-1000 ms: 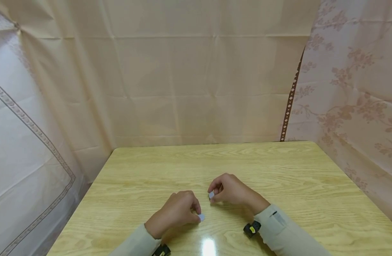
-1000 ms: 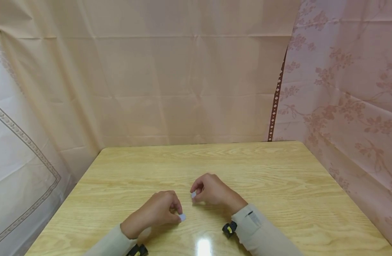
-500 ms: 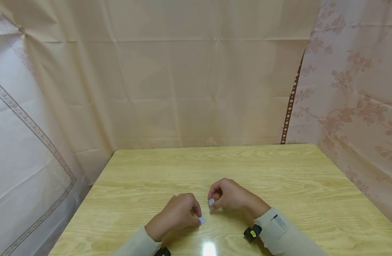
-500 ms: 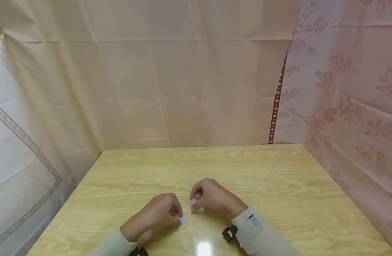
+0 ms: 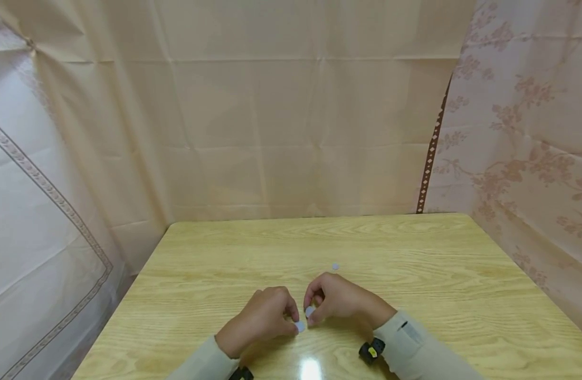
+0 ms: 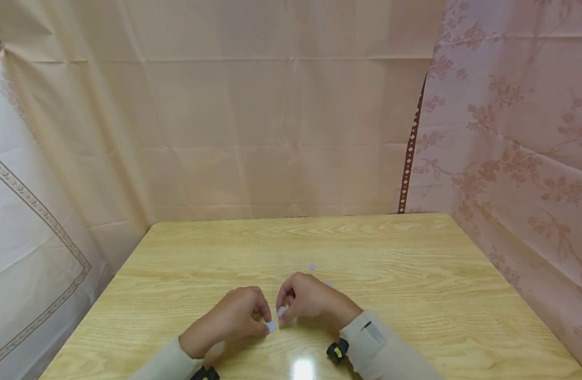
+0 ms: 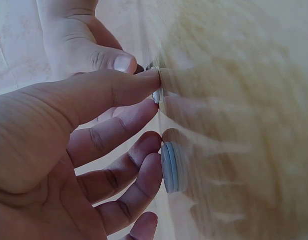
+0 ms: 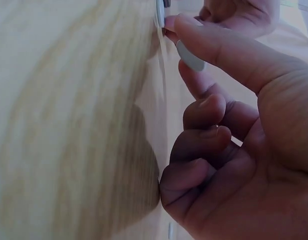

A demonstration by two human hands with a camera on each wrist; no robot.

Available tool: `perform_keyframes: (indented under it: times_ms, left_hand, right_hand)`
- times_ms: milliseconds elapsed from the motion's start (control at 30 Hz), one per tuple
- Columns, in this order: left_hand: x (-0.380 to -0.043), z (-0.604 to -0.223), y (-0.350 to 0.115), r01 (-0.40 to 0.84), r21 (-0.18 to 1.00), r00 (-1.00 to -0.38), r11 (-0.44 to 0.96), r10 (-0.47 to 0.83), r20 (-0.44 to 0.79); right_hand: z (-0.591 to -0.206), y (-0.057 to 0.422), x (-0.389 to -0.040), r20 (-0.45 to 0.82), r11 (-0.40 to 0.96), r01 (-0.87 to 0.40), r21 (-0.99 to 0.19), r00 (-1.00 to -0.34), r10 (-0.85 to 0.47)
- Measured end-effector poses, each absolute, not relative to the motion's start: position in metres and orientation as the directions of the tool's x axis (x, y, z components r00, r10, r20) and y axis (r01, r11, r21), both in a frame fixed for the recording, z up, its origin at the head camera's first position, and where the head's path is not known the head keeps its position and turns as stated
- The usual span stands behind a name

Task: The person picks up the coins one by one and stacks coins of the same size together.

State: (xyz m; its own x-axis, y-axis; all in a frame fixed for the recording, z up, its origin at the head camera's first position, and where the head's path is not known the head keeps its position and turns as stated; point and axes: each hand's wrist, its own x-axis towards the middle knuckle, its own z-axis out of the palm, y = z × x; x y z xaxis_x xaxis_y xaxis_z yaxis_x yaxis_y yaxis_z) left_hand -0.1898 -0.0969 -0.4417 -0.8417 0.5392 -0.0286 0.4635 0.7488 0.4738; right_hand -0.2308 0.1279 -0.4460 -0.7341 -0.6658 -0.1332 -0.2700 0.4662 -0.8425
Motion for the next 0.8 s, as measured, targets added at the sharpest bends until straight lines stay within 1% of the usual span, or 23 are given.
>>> perform_keyframes:
  times_ms: [267, 600, 800]
  left_hand:
    - [-0.19, -0.442, -0.097, 0.474, 0.459, -0.84, 0.752, 0.542, -0.02]
    - [-0.19, -0.442, -0.097, 0.462, 0.478, -0.844, 0.747, 0.536, -0.02]
    - [-0.19, -0.442, -0.096, 0.462, 0.47, -0.849, 0.752, 0.529, -0.013]
  right_hand:
    - [-0.448, 0.122, -0.226, -0.132, 0.505, -0.307, -0.807, -0.74, -0.66]
    - [-0.45, 0.113, -0.22, -0.12, 0.514, -0.318, -0.796, -0.75, -0.65]
    - [-0.45, 0.111, -0.217, -0.123, 0.515, -0.316, -0.797, -0.749, -0.651]
